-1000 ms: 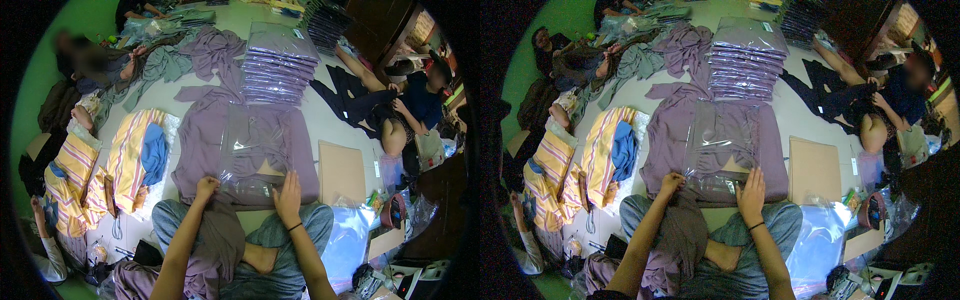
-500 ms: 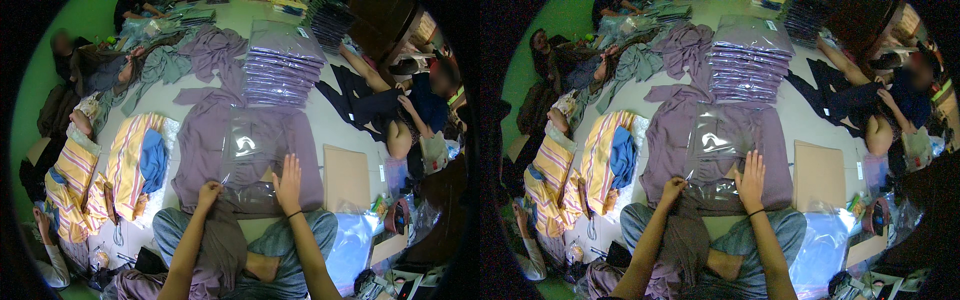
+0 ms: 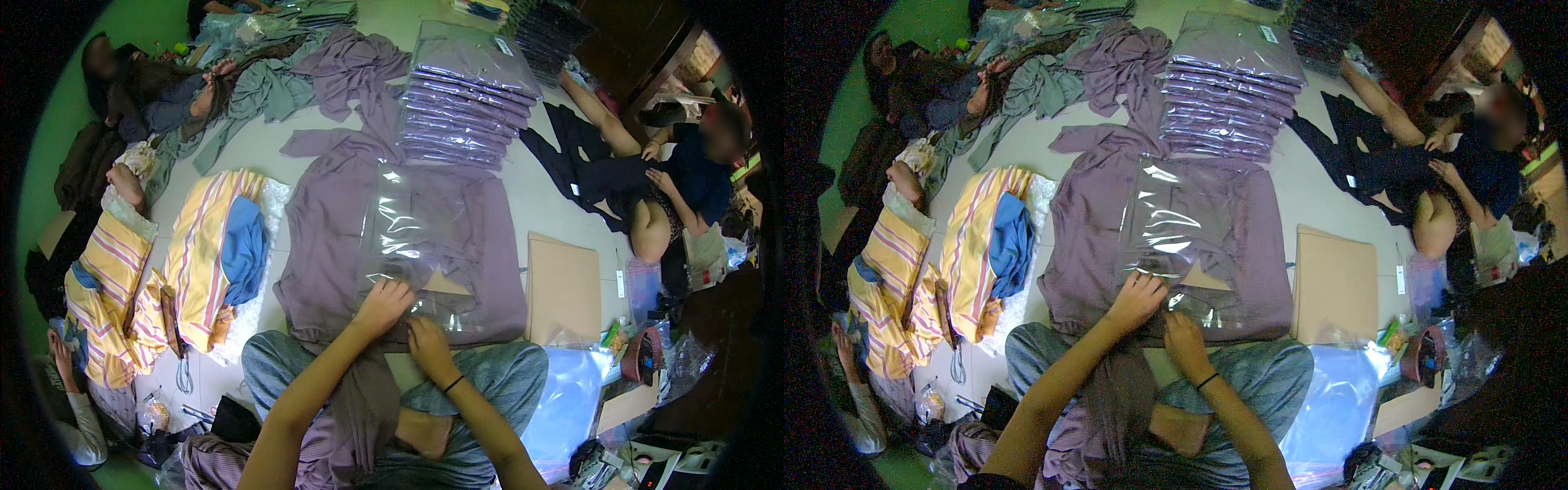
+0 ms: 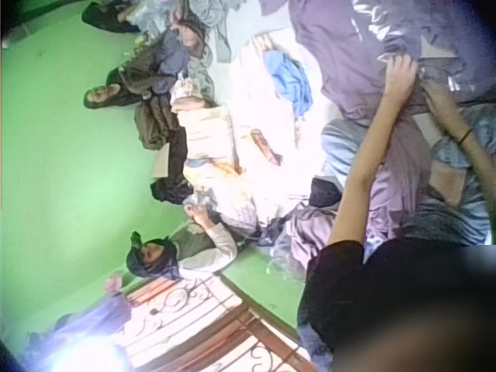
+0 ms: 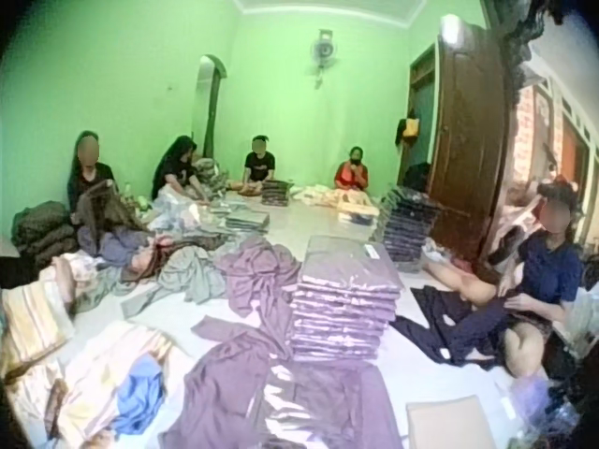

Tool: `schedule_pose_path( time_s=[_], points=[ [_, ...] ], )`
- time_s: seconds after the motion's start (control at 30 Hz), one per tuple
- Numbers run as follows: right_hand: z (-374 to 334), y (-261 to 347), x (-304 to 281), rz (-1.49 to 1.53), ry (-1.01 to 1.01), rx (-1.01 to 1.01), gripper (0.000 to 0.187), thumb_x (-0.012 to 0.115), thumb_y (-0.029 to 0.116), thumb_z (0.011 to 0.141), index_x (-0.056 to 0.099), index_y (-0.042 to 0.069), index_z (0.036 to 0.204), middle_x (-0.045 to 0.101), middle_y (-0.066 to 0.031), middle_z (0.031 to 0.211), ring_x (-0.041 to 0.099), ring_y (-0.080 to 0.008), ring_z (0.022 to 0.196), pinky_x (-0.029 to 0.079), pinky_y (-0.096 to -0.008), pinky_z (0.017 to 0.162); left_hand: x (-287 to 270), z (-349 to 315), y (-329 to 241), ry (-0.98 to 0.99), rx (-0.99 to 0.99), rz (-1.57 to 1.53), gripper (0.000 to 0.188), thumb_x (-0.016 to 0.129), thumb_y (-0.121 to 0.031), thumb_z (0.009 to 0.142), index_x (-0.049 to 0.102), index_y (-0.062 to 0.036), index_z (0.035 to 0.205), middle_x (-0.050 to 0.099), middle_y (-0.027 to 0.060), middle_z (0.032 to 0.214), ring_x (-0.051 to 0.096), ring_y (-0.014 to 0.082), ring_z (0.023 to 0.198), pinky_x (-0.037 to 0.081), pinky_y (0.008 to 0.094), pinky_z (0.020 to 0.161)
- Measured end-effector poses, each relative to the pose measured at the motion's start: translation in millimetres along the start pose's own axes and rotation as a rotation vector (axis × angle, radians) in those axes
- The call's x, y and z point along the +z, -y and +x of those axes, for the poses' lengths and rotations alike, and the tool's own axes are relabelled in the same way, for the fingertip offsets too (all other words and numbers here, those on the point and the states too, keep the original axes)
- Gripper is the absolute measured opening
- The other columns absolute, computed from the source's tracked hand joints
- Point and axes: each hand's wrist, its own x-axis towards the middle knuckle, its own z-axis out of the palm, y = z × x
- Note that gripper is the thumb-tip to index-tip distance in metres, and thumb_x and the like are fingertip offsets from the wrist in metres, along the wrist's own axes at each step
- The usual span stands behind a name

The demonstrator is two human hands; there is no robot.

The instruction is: The person folds a purple garment using a cardboard template, then places it into a clear plastic bag and seals it. The person repeats this process for multiple garments, stacking the packaged items on the floor.

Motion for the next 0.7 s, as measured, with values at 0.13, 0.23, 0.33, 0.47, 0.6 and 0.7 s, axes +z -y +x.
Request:
schedule_pose_path(
  time_s=[0.13,0.23,0.33,0.47,0.6,0.7],
  points=[
    [2.6,1.7,10.9,0.035,-0.156,-0.095,0.037,0.046,0.003,0.073,0.042,-0.007,0.108,0.047,-0.0221,0.104,0.044,-0.0358,0.099,0.034,-0.0393,0.089,-5.5,0.7,-2.2,-0.113,-0.031,-0.090,0.009,0.053,-0.012,0.067,0.048,-0.0081,0.074,0.046,0.0044,0.076,0.045,0.0190,0.074,0.035,0.0311,0.068],
    [19.8,-5.7,17.1,0.041,-0.366,0.054,0.042,0.044,0.002,0.072,0.038,-0.008,0.112,0.043,-0.0237,0.109,0.039,-0.0379,0.104,0.030,-0.0400,0.092,-13.1,-4.0,-10.4,-0.218,-0.101,-0.074,0.011,0.055,-0.015,0.070,0.046,-0.0085,0.068,0.046,0.0043,0.067,0.046,0.0178,0.064,0.034,0.0291,0.059],
    [37.2,-24.6,15.7,0.031,-0.418,0.165,0.042,0.042,0.001,0.074,0.035,-0.008,0.114,0.040,-0.0251,0.114,0.036,-0.0385,0.107,0.028,-0.0400,0.093,-14.1,-14.8,-27.8,-0.180,-0.167,-0.094,0.017,0.057,-0.019,0.072,0.045,-0.0086,0.065,0.046,0.0054,0.060,0.047,0.0182,0.057,0.036,0.0290,0.055],
    [50.4,-46.2,14.1,-0.052,-0.401,0.094,0.035,0.044,0.006,0.077,0.041,-0.005,0.110,0.042,-0.0206,0.116,0.040,-0.0370,0.104,0.029,-0.0405,0.093,0.7,-29.1,-52.8,0.324,-0.297,-0.317,0.020,0.056,-0.022,0.074,0.051,-0.0029,0.079,0.054,0.0124,0.077,0.054,0.0232,0.075,0.042,0.0336,0.072],
    [61.1,-57.1,20.4,-0.139,-0.198,0.058,0.032,0.048,0.017,0.079,0.048,-0.001,0.105,0.046,-0.0178,0.115,0.041,-0.0368,0.106,0.029,-0.0429,0.092,17.2,-39.5,-55.0,0.514,-0.212,-0.222,0.068,0.055,-0.027,0.073,0.024,0.0029,0.125,0.023,0.0174,0.131,0.022,0.0294,0.121,0.019,0.0405,0.099],
    [68.1,-61.7,29.6,-0.295,-0.151,0.016,0.031,0.046,0.019,0.081,0.049,0.000,0.104,0.046,-0.0179,0.114,0.040,-0.0365,0.106,0.030,-0.0446,0.091,19.9,-42.6,-55.2,0.602,-0.146,-0.091,0.073,0.057,-0.028,0.070,0.022,0.0026,0.126,0.022,0.0172,0.132,0.022,0.0296,0.122,0.017,0.0417,0.100]
  ],
)
